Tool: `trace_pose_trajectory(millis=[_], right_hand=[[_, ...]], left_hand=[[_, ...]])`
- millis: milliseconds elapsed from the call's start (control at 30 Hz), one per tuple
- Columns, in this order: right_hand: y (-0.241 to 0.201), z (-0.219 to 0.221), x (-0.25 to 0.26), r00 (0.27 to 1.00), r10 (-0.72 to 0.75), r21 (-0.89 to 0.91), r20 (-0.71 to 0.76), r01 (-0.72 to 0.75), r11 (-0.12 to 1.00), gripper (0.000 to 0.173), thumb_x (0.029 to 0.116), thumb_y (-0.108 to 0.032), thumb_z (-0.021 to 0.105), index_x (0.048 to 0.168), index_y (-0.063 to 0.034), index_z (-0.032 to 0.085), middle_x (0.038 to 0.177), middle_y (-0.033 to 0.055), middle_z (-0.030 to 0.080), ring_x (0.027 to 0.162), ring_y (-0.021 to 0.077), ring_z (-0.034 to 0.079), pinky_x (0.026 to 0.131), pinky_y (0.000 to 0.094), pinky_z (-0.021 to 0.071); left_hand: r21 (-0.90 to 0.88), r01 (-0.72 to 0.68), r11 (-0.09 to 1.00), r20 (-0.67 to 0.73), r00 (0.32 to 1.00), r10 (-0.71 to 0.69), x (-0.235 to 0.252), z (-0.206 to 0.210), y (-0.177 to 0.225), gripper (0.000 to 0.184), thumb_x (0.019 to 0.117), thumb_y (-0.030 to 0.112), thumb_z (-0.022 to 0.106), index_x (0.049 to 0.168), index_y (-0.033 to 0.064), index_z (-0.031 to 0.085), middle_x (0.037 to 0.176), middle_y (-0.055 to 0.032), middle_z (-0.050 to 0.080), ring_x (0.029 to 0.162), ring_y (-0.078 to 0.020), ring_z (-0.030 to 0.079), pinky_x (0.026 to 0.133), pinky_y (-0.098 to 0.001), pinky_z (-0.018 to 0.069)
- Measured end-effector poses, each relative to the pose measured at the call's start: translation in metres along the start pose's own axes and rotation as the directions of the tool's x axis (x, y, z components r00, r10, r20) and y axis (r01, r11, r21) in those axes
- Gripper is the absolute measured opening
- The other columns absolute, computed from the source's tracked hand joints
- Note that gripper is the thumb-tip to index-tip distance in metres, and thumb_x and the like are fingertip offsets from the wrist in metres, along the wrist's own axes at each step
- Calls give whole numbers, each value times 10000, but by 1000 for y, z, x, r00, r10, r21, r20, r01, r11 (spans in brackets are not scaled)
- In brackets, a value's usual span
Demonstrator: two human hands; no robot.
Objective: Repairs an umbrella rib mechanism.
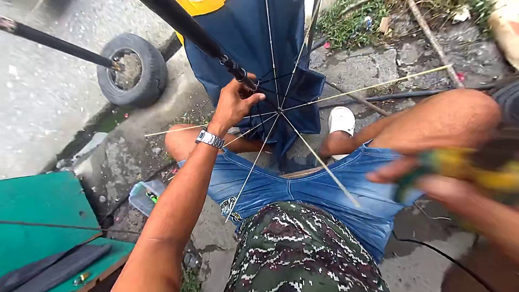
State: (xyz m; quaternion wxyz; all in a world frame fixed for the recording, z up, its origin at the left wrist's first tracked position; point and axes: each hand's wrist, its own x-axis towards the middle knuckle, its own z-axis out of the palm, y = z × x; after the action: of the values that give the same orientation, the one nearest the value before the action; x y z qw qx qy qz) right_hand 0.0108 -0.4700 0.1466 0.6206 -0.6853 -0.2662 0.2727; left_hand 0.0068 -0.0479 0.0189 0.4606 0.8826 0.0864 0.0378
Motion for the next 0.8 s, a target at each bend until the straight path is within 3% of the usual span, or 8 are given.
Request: trace_pose_trajectory(millis=[67, 100, 200, 333, 500, 567, 667, 800], right_hand=[[19, 26, 43, 992, 126, -402, -30, -128, 907, 296, 999, -369, 607, 1245, -206, 629, 837, -61, 682, 668, 79, 654, 566, 318, 583], [37, 35, 68, 981, 192, -538, -32, -179, 824, 279, 1011, -340, 599, 1236, -176, 611, 818, 2, 656, 654, 151, 642, 558, 406, 562], [91, 57, 126, 945, 324, -735, -52, -255, 628, 344, 1001, -178, 606, 1303, -16, 576, 1161, 237, 653, 996, 427, 679, 838, 644, 544], [118, 61, 137, 943, 331, -681, 29, -224, 698, 230, 1011, -187, 606, 1197, -52, 615, 875, 158, 673, 767, 330, 681, 659, 563, 558], [88, 33, 141, 903, 398, -740, 165, -154, 654, 271, 1020, -226, 586, 1247, -78, 591, 854, 114, 647, 754, 283, 656, 675, 522, 540], [81, 31, 151, 881, 440, -768, 176, -157, 621, 190, 1024, -254, 584, 1144, -106, 592, 829, 80, 620, 753, 254, 638, 668, 495, 526], [74, 41, 159, 873, 463, -778, 152, -182, 601, 175, 1017, -233, 579, 1134, -103, 584, 839, 78, 619, 763, 252, 641, 670, 495, 530], [60, 63, 147, 909, 408, -776, 87, -195, 600, 131, 989, -195, 611, 1070, -92, 606, 717, 68, 620, 628, 240, 643, 534, 465, 526]], left_hand=[[27, -23, 999, 50, 999, 21, -1, -2, 3, 482, 892, 247, 818, 1305, 55, 661, 1082, -50, 747, 935, -103, 728, 893, -320, 619], [52, -29, 998, 62, 998, 26, -3, -3, 5, 456, 899, 246, 810, 1294, 60, 679, 1101, -46, 752, 956, -90, 729, 915, -308, 614], [176, -42, 983, 23, 999, 38, -8, -5, 11, 428, 912, 311, 790, 1276, 97, 717, 1182, -59, 729, 1029, -98, 706, 968, -312, 579], [162, -46, 986, -92, 994, 62, -16, -1, 11, 382, 912, 302, 794, 1229, 95, 742, 1198, -55, 721, 1000, -91, 712, 924, -287, 598], [55, -96, 994, -142, 984, 103, -24, 5, 13, 336, 914, 218, 794, 1190, 38, 728, 1164, -70, 725, 1030, -113, 716, 936, -302, 610], [58, -139, 989, -111, 983, 145, -26, 7, 16, 345, 923, 216, 781, 1200, 23, 716, 1174, -90, 721, 1030, -129, 719, 944, -319, 608], [71, -163, 984, -99, 981, 170, -28, 10, 23, 333, 926, 205, 777, 1203, 30, 715, 1164, -85, 717, 1015, -121, 720, 942, -309, 611], [106, -184, 977, -116, 974, 196, -27, 12, 23, 307, 921, 224, 786, 1170, 52, 734, 1148, -72, 712, 1024, -114, 710, 944, -308, 608]])
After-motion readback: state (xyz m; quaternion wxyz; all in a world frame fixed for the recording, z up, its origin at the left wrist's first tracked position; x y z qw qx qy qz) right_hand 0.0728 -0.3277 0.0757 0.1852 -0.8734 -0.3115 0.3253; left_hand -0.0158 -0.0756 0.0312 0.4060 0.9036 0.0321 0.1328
